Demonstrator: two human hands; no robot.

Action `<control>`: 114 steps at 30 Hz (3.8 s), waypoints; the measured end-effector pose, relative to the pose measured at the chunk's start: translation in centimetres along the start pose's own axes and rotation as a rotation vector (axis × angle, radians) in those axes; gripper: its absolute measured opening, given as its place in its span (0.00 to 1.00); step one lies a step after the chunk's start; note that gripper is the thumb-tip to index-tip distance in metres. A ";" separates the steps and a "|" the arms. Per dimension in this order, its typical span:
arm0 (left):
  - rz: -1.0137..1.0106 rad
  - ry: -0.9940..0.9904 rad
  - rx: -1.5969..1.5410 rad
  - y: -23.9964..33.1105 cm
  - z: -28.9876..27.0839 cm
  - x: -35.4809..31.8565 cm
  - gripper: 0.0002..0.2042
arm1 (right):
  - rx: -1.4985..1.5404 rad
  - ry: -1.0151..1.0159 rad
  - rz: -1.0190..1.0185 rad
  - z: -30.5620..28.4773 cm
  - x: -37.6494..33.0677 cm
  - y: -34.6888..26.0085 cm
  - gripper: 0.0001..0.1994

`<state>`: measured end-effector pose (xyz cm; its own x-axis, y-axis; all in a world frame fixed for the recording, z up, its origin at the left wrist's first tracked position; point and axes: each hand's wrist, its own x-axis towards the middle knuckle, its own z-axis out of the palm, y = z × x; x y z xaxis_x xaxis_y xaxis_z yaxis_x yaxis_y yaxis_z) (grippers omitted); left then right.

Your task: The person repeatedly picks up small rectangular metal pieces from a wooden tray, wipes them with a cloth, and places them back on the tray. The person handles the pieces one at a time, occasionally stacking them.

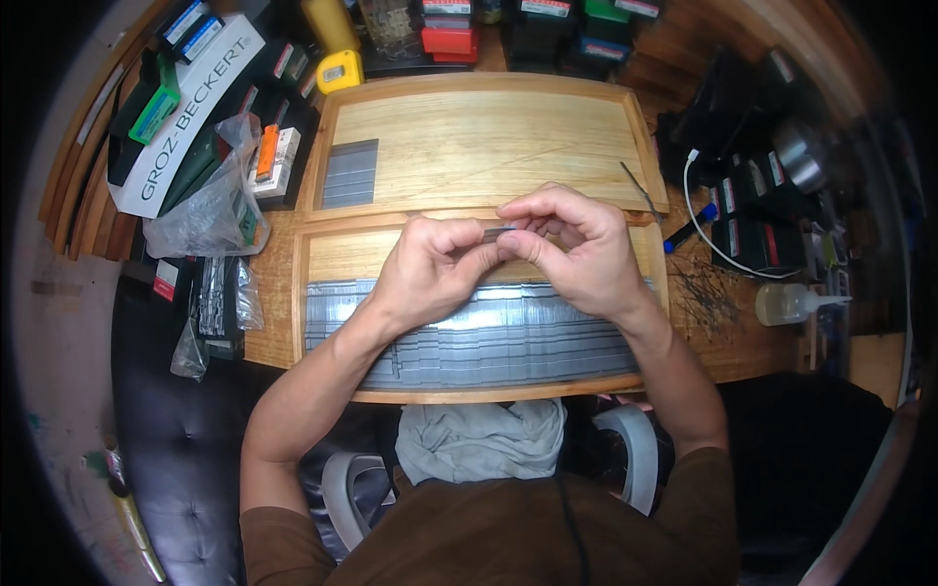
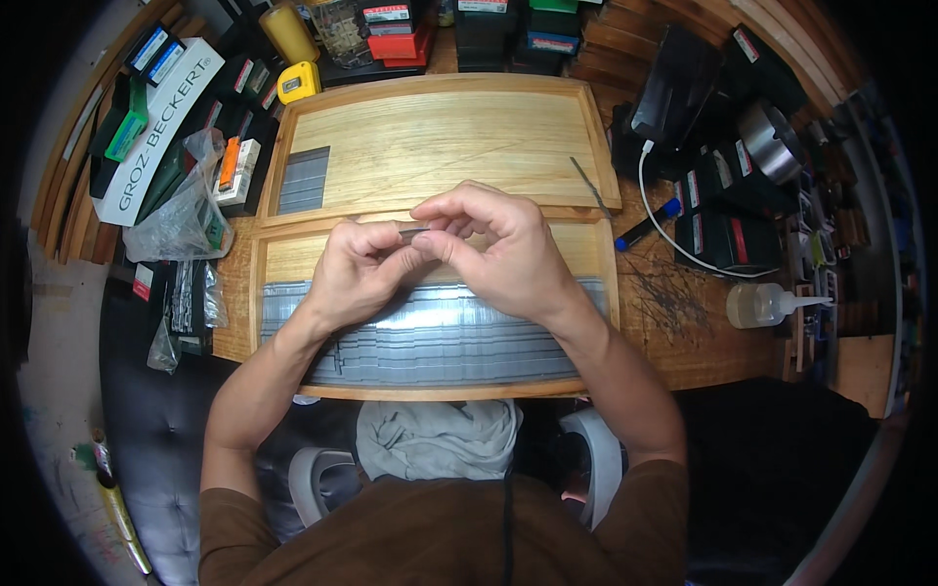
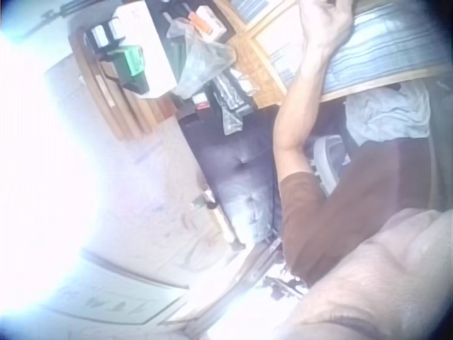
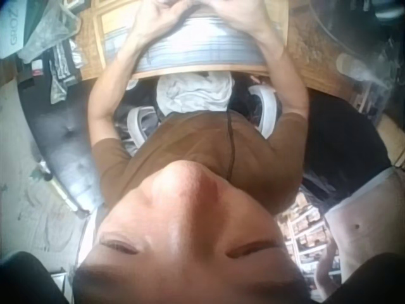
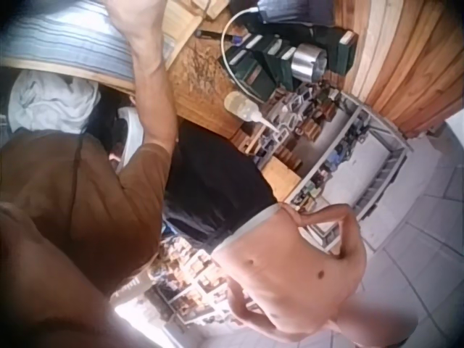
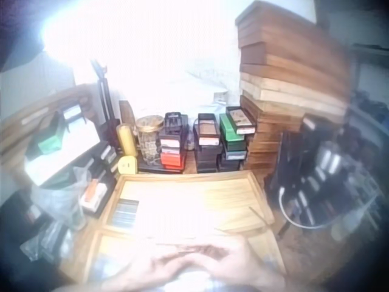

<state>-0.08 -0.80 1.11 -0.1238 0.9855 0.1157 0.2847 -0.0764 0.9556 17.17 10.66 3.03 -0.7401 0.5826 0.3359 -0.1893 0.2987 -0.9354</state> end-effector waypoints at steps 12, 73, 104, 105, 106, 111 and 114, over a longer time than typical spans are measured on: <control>0.035 0.020 0.002 0.6 0.1 0.0 0.10 | -0.013 -0.010 -0.015 -0.3 -0.1 0.7 0.04; 0.029 0.028 -0.058 0.8 -0.2 -0.4 0.07 | -0.395 0.025 -0.143 -0.1 0.2 -2.8 0.04; 0.048 0.064 -0.119 0.3 0.1 -0.2 0.08 | -0.252 0.052 -0.233 1.9 0.2 0.5 0.05; 0.046 0.063 -0.120 0.2 0.1 -0.2 0.08 | -0.206 0.048 -0.204 1.8 0.2 0.5 0.06; 0.043 0.062 -0.121 0.1 0.2 -0.1 0.07 | -0.159 0.044 -0.176 1.7 0.3 0.5 0.06; -0.081 -0.057 -0.033 0.0 -0.8 -0.2 0.09 | -0.143 0.023 -0.115 1.5 0.3 0.0 0.07; -0.070 -0.059 -0.019 -0.2 -0.8 -0.1 0.10 | -0.145 0.009 -0.099 1.3 0.2 0.2 0.07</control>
<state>-0.88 -1.05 1.12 -0.0865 0.9957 0.0329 0.2589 -0.0094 0.9659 16.13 9.90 2.74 -0.7164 0.5514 0.4275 -0.1657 0.4608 -0.8719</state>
